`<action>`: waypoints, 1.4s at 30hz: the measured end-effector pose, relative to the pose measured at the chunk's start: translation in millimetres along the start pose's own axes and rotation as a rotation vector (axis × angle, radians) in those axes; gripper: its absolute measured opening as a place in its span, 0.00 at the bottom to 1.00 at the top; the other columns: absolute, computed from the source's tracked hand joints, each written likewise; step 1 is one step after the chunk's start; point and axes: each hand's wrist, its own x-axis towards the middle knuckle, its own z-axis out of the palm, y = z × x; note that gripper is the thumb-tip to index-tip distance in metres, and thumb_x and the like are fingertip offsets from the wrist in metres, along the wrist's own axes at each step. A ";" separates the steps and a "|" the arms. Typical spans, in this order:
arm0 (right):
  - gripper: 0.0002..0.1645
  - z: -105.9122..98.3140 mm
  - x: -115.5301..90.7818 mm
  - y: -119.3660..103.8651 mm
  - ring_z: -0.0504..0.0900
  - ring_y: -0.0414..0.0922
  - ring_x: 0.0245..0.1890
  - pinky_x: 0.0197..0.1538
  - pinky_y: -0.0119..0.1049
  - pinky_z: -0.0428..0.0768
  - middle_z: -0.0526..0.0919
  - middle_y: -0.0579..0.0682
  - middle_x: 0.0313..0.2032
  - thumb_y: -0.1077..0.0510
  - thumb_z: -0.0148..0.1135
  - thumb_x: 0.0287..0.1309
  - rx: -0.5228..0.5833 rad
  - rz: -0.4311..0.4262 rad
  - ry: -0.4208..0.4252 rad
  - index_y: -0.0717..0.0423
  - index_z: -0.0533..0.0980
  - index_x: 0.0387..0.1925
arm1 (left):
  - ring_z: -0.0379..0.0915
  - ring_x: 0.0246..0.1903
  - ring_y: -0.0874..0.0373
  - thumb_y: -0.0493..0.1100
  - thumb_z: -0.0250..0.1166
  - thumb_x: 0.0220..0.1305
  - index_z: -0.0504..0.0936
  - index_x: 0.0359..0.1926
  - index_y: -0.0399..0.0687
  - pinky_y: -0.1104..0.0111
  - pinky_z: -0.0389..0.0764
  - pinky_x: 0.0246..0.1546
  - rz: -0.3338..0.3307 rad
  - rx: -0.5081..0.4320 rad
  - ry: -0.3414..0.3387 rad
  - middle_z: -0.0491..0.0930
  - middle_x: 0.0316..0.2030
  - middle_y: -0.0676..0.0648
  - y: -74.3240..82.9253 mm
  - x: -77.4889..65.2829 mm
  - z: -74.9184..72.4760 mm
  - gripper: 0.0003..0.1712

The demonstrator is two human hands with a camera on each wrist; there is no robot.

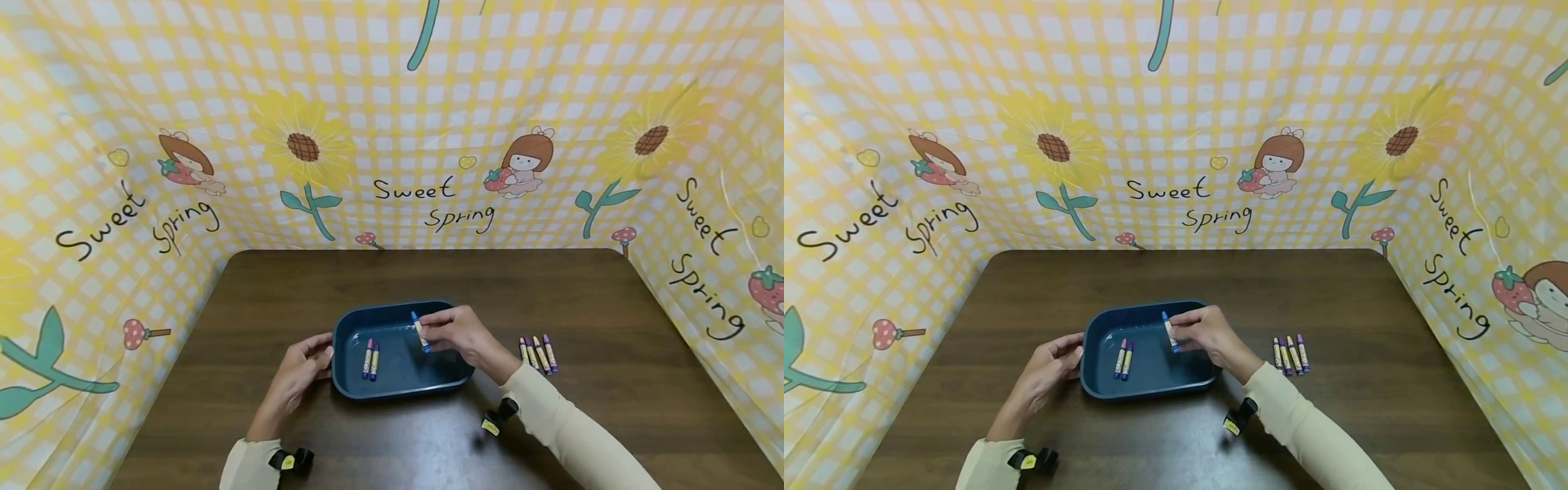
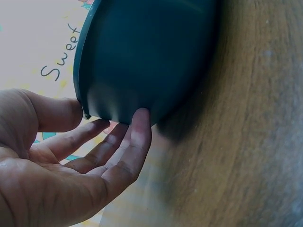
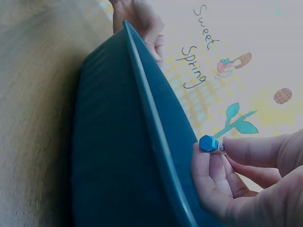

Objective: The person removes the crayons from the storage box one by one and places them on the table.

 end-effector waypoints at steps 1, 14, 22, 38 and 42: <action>0.20 -2.0 -0.8 -0.8 0.83 0.44 0.31 0.40 0.44 0.83 0.80 0.66 0.46 0.67 0.65 0.49 0.010 -0.005 0.000 0.70 0.77 0.47 | 0.76 0.41 0.53 0.39 0.54 0.66 0.70 0.59 0.44 0.64 0.82 0.39 0.002 0.000 0.000 0.75 0.52 0.39 0.1 0.2 -0.2 0.20; 0.25 -33.5 -18.3 -8.0 0.83 0.44 0.33 0.42 0.45 0.83 0.82 0.59 0.42 0.65 0.68 0.47 0.082 -0.015 0.059 0.71 0.75 0.49 | 0.75 0.42 0.53 0.40 0.55 0.66 0.70 0.60 0.45 0.64 0.82 0.41 -0.015 0.017 0.013 0.74 0.54 0.39 2.4 -2.7 0.5 0.21; 0.23 -58.5 -31.5 -6.3 0.85 0.45 0.32 0.40 0.44 0.83 0.85 0.55 0.38 0.67 0.66 0.48 0.153 -0.042 0.074 0.72 0.75 0.49 | 0.76 0.42 0.53 0.39 0.55 0.66 0.70 0.60 0.44 0.64 0.82 0.40 -0.011 0.003 0.007 0.74 0.54 0.39 2.2 -2.2 0.4 0.21; 0.13 -114.3 -59.5 8.1 0.84 0.42 0.33 0.38 0.39 0.83 0.86 0.47 0.33 0.71 0.60 0.53 0.269 -0.062 0.093 0.55 0.83 0.37 | 0.75 0.42 0.53 0.39 0.54 0.66 0.70 0.60 0.43 0.64 0.82 0.38 -0.005 -0.013 0.003 0.74 0.53 0.38 2.7 0.7 1.4 0.21; 0.14 -127.9 -67.2 13.0 0.84 0.43 0.33 0.38 0.38 0.83 0.86 0.46 0.33 0.71 0.59 0.54 0.270 -0.043 0.108 0.54 0.84 0.36 | 0.76 0.41 0.53 0.39 0.54 0.66 0.70 0.60 0.43 0.64 0.82 0.38 -0.009 -0.008 0.006 0.74 0.53 0.38 3.0 -0.1 2.0 0.21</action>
